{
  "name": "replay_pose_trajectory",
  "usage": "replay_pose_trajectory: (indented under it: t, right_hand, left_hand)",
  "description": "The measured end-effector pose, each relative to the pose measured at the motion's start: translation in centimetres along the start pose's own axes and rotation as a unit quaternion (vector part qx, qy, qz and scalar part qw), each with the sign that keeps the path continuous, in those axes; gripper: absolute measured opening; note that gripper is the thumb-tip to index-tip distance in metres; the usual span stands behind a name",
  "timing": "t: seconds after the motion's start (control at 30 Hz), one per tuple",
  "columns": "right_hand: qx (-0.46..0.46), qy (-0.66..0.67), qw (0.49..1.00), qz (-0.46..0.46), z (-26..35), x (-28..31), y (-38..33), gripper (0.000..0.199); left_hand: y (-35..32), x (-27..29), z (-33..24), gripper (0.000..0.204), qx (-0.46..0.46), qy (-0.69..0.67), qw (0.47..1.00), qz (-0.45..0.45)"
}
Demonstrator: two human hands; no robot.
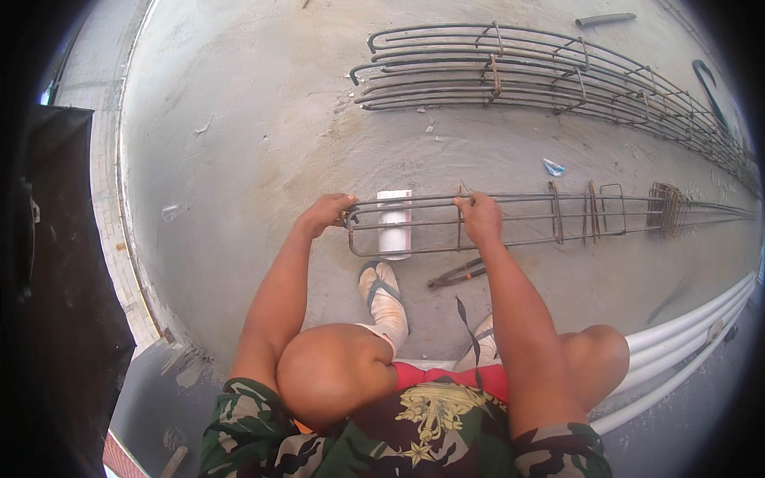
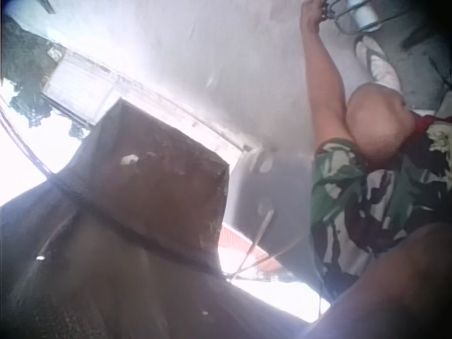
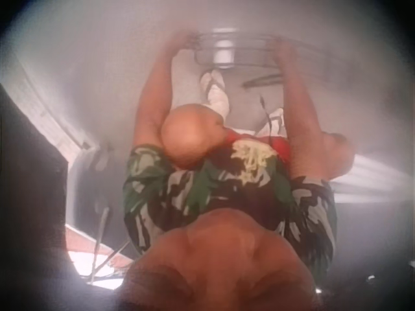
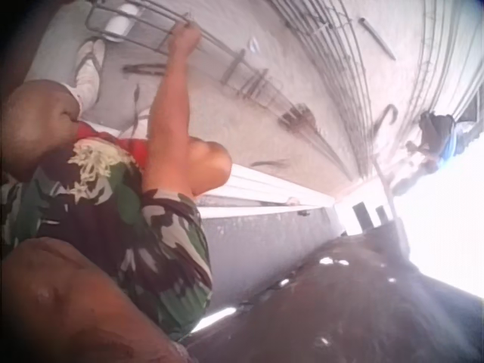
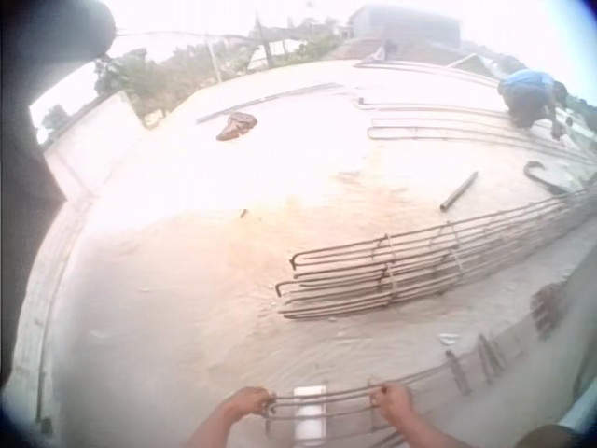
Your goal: The person places white plastic spacers between parallel steel bars of a rebar cage, then uses wire ties and pliers to secure the bars together. The person works on multiple sections of the cage, tightening ties at several junctions.
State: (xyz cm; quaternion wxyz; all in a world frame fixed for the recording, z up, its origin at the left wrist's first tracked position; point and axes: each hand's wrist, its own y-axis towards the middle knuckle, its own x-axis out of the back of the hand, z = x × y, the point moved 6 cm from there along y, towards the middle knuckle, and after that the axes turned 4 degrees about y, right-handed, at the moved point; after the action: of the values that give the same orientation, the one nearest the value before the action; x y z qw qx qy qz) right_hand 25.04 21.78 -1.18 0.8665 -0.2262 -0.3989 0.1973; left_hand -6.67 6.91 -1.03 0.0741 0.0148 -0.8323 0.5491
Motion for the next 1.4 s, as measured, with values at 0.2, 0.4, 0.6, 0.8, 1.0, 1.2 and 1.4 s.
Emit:
replay_pose_trajectory:
  t: [0.2, 0.4, 0.6, 0.8, 1.0, 1.2, 1.4]
  right_hand:
    - [-0.007, -0.005, 1.000, -0.002, 0.5, 0.7, -0.2, 0.041]
    - [0.005, -0.002, 1.000, -0.014, 0.5, 0.5, -0.3, 0.040]
    - [0.002, 0.003, 1.000, 0.000, 0.6, 0.0, -0.5, 0.040]
    - [0.022, 0.001, 1.000, -0.018, 0.1, -0.2, -0.7, 0.039]
    - [0.053, 0.019, 0.998, -0.006, -0.3, -0.8, -1.6, 0.032]
    - [0.093, -0.033, 0.995, -0.010, 0.9, -0.6, -2.9, 0.029]
    - [-0.014, 0.094, 0.995, -0.007, -1.2, 0.6, -2.5, 0.028]
  left_hand:
    - [1.7, -0.2, -0.9, 0.028, -0.030, -0.026, 0.998, 0.038]
    - [1.3, -1.1, -1.5, 0.029, -0.042, -0.088, 0.991, 0.095]
    - [1.9, -0.1, -2.0, 0.025, -0.082, -0.054, 0.995, -0.007]
    - [2.1, -0.3, -1.9, 0.026, -0.108, -0.069, 0.992, -0.011]
    - [1.8, -0.5, -1.1, 0.028, -0.109, -0.098, 0.989, 0.006]
    - [2.7, -0.4, 0.7, 0.032, -0.090, -0.122, 0.988, 0.028]
    - [1.5, -0.9, -0.5, 0.033, -0.059, -0.118, 0.991, 0.031]
